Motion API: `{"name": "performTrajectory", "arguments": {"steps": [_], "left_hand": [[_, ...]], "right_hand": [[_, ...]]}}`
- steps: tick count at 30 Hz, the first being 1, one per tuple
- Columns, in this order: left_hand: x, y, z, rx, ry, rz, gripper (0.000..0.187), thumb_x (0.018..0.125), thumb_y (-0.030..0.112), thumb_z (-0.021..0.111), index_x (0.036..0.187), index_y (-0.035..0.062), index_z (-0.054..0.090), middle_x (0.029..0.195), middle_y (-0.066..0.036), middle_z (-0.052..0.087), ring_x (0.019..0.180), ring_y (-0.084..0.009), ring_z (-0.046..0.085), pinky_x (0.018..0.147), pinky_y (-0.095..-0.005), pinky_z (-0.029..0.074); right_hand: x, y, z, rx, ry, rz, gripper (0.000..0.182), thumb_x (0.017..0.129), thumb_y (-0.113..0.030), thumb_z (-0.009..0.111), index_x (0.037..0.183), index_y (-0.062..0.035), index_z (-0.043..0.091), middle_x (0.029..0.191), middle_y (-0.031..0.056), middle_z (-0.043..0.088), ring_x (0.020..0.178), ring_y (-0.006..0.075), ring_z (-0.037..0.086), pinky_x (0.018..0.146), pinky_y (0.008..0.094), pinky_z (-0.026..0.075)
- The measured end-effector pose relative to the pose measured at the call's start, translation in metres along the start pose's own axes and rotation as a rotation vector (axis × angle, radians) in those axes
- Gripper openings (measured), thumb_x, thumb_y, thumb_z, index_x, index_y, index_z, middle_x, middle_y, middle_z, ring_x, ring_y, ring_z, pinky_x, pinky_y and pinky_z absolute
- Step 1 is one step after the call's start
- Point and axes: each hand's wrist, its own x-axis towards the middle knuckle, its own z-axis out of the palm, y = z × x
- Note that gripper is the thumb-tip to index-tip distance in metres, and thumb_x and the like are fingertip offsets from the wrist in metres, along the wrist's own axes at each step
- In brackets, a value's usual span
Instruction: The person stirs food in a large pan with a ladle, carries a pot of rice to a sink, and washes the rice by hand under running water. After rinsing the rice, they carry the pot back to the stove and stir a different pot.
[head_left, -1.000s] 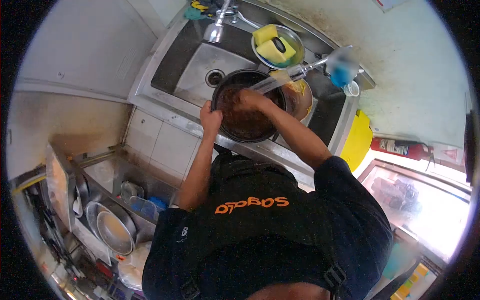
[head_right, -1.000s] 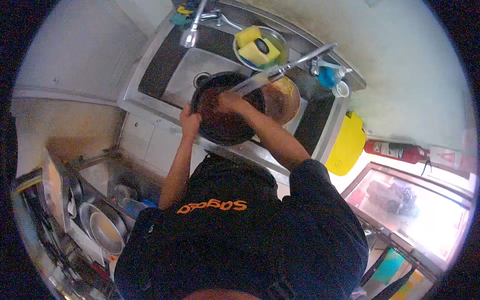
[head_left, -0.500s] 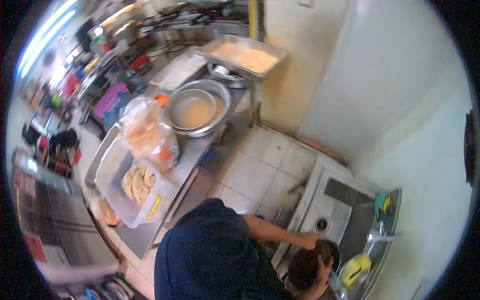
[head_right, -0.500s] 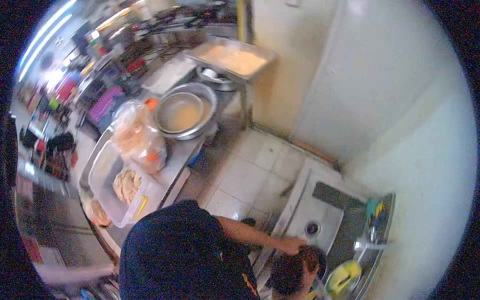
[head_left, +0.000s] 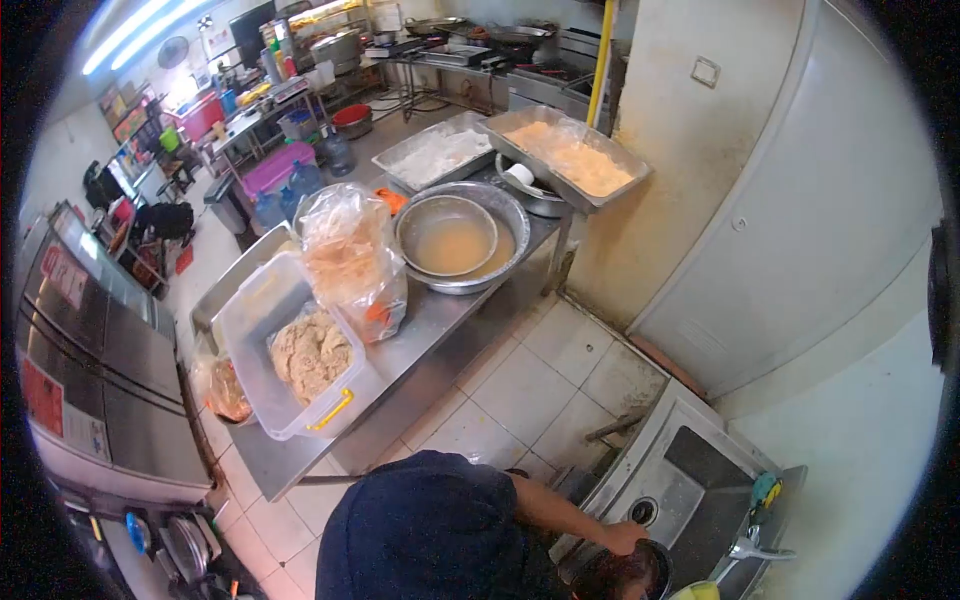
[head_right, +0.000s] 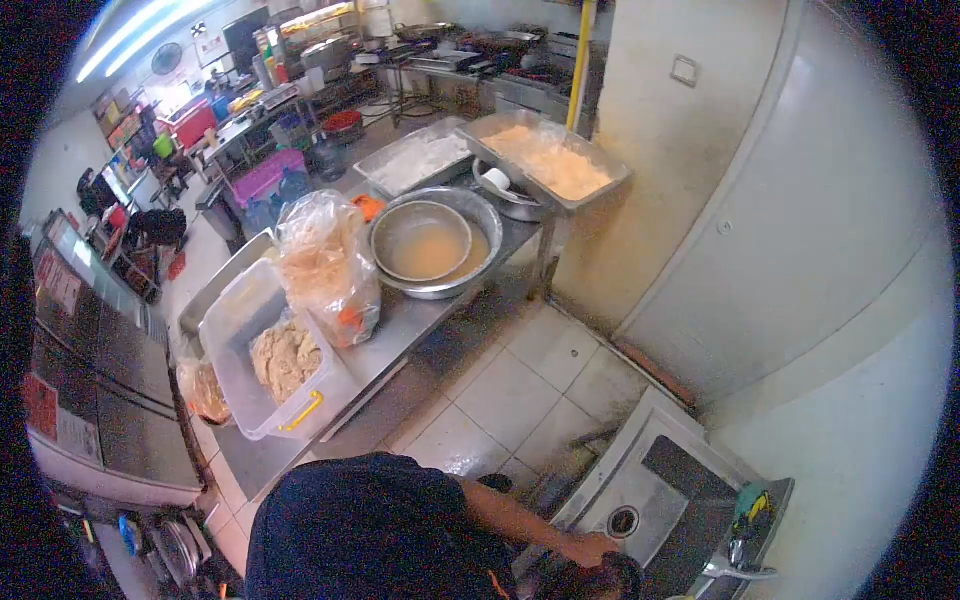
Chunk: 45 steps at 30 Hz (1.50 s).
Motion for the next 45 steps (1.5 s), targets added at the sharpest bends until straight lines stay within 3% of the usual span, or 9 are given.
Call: {"name": "performTrajectory", "arguments": {"steps": [8, 11, 15, 17, 21, 24, 29, 35, 45], "left_hand": [[-0.003, 0.015, -0.009, 0.078, 0.010, -0.118, 0.032, 0.064, 0.006, 0.049, 0.095, 0.0002, 0.055, 0.098, -0.023, 0.051, 0.093, -0.0377, 0.048, 0.078, -0.0454, 0.038], [-0.006, 0.010, 0.000, 0.046, 0.165, -0.042, 0.033, 0.063, 0.006, 0.049, 0.094, -0.0002, 0.055, 0.092, -0.023, 0.054, 0.090, -0.0385, 0.050, 0.077, -0.0450, 0.039], [-0.005, 0.016, -0.007, -0.023, 0.042, -0.097, 0.032, 0.062, 0.006, 0.048, 0.093, -0.0004, 0.056, 0.089, -0.023, 0.055, 0.088, -0.0387, 0.050, 0.077, -0.0445, 0.039], [-0.005, 0.012, -0.004, -0.044, 0.151, -0.020, 0.031, 0.063, 0.005, 0.047, 0.092, -0.0004, 0.056, 0.090, -0.023, 0.054, 0.088, -0.0383, 0.050, 0.076, -0.0439, 0.039], [-0.007, 0.029, -0.022, -0.026, 0.004, -0.083, 0.031, 0.063, 0.004, 0.047, 0.092, 0.0003, 0.057, 0.090, -0.023, 0.055, 0.088, -0.0382, 0.050, 0.075, -0.0439, 0.039], [-0.016, 0.038, -0.035, -0.273, -0.098, -0.148, 0.033, 0.064, 0.002, 0.046, 0.095, -0.0013, 0.056, 0.094, -0.023, 0.054, 0.090, -0.0380, 0.050, 0.076, -0.0448, 0.039], [-0.004, 0.014, -0.009, -0.001, 0.038, -0.065, 0.037, 0.067, 0.001, 0.046, 0.103, -0.0038, 0.052, 0.104, -0.025, 0.049, 0.095, -0.0382, 0.047, 0.078, -0.0459, 0.038], [-0.007, 0.030, -0.021, -0.015, -0.046, -0.163, 0.042, 0.066, 0.005, 0.047, 0.106, -0.0030, 0.049, 0.105, -0.024, 0.049, 0.100, -0.0374, 0.045, 0.085, -0.0439, 0.035], [0.004, -0.003, -0.001, 0.042, -0.007, -0.083, 0.040, 0.065, 0.004, 0.045, 0.104, -0.0040, 0.050, 0.108, -0.023, 0.048, 0.099, -0.0371, 0.045, 0.085, -0.0428, 0.036]], "right_hand": [[0.011, -0.009, -0.001, -0.003, 0.010, 0.022, 0.043, 0.080, -0.023, 0.047, 0.117, -0.0004, 0.040, 0.112, 0.0142, 0.048, 0.094, 0.0255, 0.049, 0.086, 0.0334, 0.035], [0.011, -0.011, 0.001, -0.007, 0.029, 0.024, 0.044, 0.080, -0.023, 0.048, 0.117, -0.0005, 0.041, 0.112, 0.0144, 0.048, 0.094, 0.0256, 0.049, 0.086, 0.0336, 0.035], [0.010, -0.011, 0.000, -0.001, 0.030, 0.033, 0.044, 0.079, -0.023, 0.048, 0.116, -0.0006, 0.041, 0.112, 0.0146, 0.048, 0.094, 0.0257, 0.049, 0.086, 0.0338, 0.036], [0.011, -0.011, -0.003, 0.003, 0.040, 0.042, 0.044, 0.079, -0.023, 0.049, 0.116, -0.0006, 0.041, 0.111, 0.0147, 0.048, 0.094, 0.0258, 0.049, 0.086, 0.0339, 0.036], [0.010, -0.012, -0.001, 0.007, 0.063, 0.049, 0.044, 0.079, -0.024, 0.049, 0.115, -0.0007, 0.042, 0.111, 0.0149, 0.049, 0.094, 0.0260, 0.049, 0.086, 0.0342, 0.036], [0.011, -0.012, -0.003, 0.008, 0.057, 0.049, 0.044, 0.078, -0.024, 0.049, 0.115, -0.0008, 0.042, 0.111, 0.0151, 0.049, 0.094, 0.0261, 0.049, 0.086, 0.0344, 0.036], [0.005, -0.011, -0.002, 0.009, 0.068, 0.076, 0.044, 0.078, -0.024, 0.050, 0.115, -0.0010, 0.043, 0.110, 0.0154, 0.049, 0.095, 0.0263, 0.049, 0.086, 0.0347, 0.036], [0.004, -0.012, -0.002, 0.011, 0.083, 0.080, 0.045, 0.077, -0.025, 0.051, 0.114, -0.0011, 0.043, 0.109, 0.0158, 0.050, 0.095, 0.0265, 0.049, 0.086, 0.0350, 0.036], [-0.002, -0.009, 0.006, 0.021, 0.092, 0.101, 0.045, 0.076, -0.025, 0.052, 0.113, -0.0014, 0.044, 0.108, 0.0163, 0.050, 0.095, 0.0269, 0.050, 0.086, 0.0356, 0.036]]}}
